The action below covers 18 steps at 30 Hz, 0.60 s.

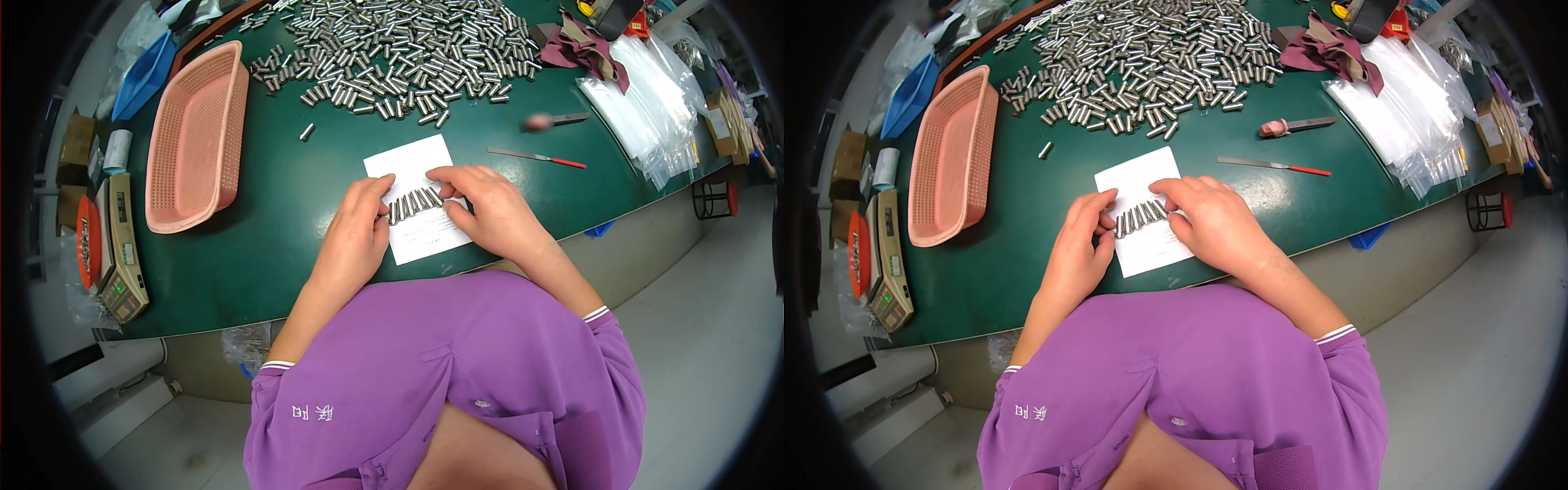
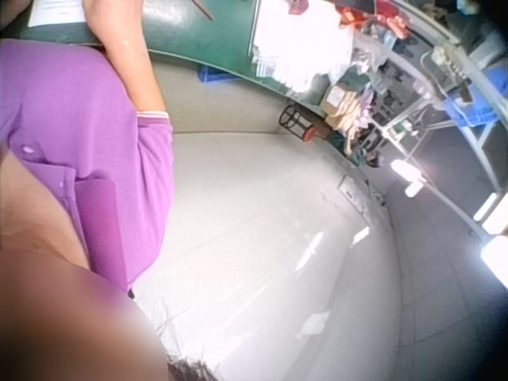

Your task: The person sorts small cylindrical metal parts from a large pile on a green workbench. They pick up the parts by hand, align them in rows on a white paper sheet, and occasionally use a metal file to smooth the edges of the parts. The person continues this repetitive sorting and filing process throughout the clip.

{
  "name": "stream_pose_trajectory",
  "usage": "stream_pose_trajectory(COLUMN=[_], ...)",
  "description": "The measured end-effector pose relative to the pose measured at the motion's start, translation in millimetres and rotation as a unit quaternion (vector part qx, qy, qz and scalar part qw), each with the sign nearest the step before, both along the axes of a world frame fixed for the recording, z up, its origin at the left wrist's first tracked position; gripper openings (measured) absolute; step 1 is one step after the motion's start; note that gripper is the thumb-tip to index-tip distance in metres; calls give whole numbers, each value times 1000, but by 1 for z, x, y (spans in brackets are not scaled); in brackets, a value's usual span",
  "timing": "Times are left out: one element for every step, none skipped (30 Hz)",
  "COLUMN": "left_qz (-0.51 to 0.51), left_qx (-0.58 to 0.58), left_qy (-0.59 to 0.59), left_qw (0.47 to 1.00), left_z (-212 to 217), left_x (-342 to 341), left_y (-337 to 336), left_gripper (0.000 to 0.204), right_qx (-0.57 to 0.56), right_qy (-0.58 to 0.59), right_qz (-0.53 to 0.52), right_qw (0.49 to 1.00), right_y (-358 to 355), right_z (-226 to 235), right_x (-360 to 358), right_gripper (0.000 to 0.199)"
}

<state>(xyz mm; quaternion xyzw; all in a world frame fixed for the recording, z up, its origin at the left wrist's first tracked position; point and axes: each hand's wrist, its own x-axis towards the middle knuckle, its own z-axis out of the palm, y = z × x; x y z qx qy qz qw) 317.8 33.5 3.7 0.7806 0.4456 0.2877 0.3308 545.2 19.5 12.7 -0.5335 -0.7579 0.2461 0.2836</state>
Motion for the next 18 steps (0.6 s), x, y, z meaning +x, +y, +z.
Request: stream_pose_trajectory(left_qz=[-2, -3, -3, -4, -4, -4, -5, -5, -5, -5, -5, -5, -5, -6, -6, -7, -9, -10], left_qx=[0, 1, 2, 3, 1, 0, -2, -3, -4, -5, -5, -6, -6, -6, -6, -6, -6, -6], left_qy=[-2, -1, 1, 2, 2, 1, 1, 2, 3, 4, 4, 4, 4, 3, 3, 2, 4, 6], left_qw=[1000, 1000, 1000, 1000, 1000, 1000, 1000, 1000, 1000, 1000, 1000, 1000, 1000, 1000, 1000, 1000, 1000, 1000], left_z=[0, 0, 0, -1, 0, 0, 1, 1, 0, 0, 0, 1, 1, 1, 1, 1, 2, 2], left_x=[1, 1, 2, 3, 4, 4, 5, 5, 6, 6, 6, 7, 7, 8, 8, 8, 8, 8], left_y=[0, 0, 0, 0, 1, 1, 1, 1, 1, 1, 1, 1, 0, 0, 1, 1, 1, 1], left_gripper=[57, 56, 56, 56, 56, 56, 56, 55, 55, 55, 55, 55, 54, 54, 54, 54, 53, 52], right_qx=[-1, 0, 1, 2, 2, 2, 1, -1, -3, -6, -6, -7, -7, -10, -13, -15, -13, -11], right_qy=[3, 3, 3, 3, 2, 1, 0, 0, 1, 1, 0, 0, -1, -2, -3, -3, -6, -9], right_qz=[-2, -3, -4, -5, -6, -7, -9, -10, -10, -11, -11, -11, -10, -11, -12, -13, -13, -13], right_qw=[1000, 1000, 1000, 1000, 1000, 1000, 1000, 1000, 1000, 1000, 1000, 1000, 1000, 1000, 1000, 1000, 1000, 1000], right_y=[0, 0, 0, 0, 0, 0, 0, 1, 1, 1, 1, 1, 1, 1, 1, 1, 1, 1], right_z=[0, 0, 0, 0, 0, 0, 0, 0, 0, 0, 0, 0, 0, 0, 1, 1, 1, 0], right_x=[0, 1, 1, 2, 2, 3, 3, 4, 4, 5, 5, 6, 6, 6, 6, 7, 7, 8], right_gripper=[38, 38, 38, 38, 38, 38, 38, 38, 38, 38, 38, 38, 38, 38, 38, 38, 39, 41])
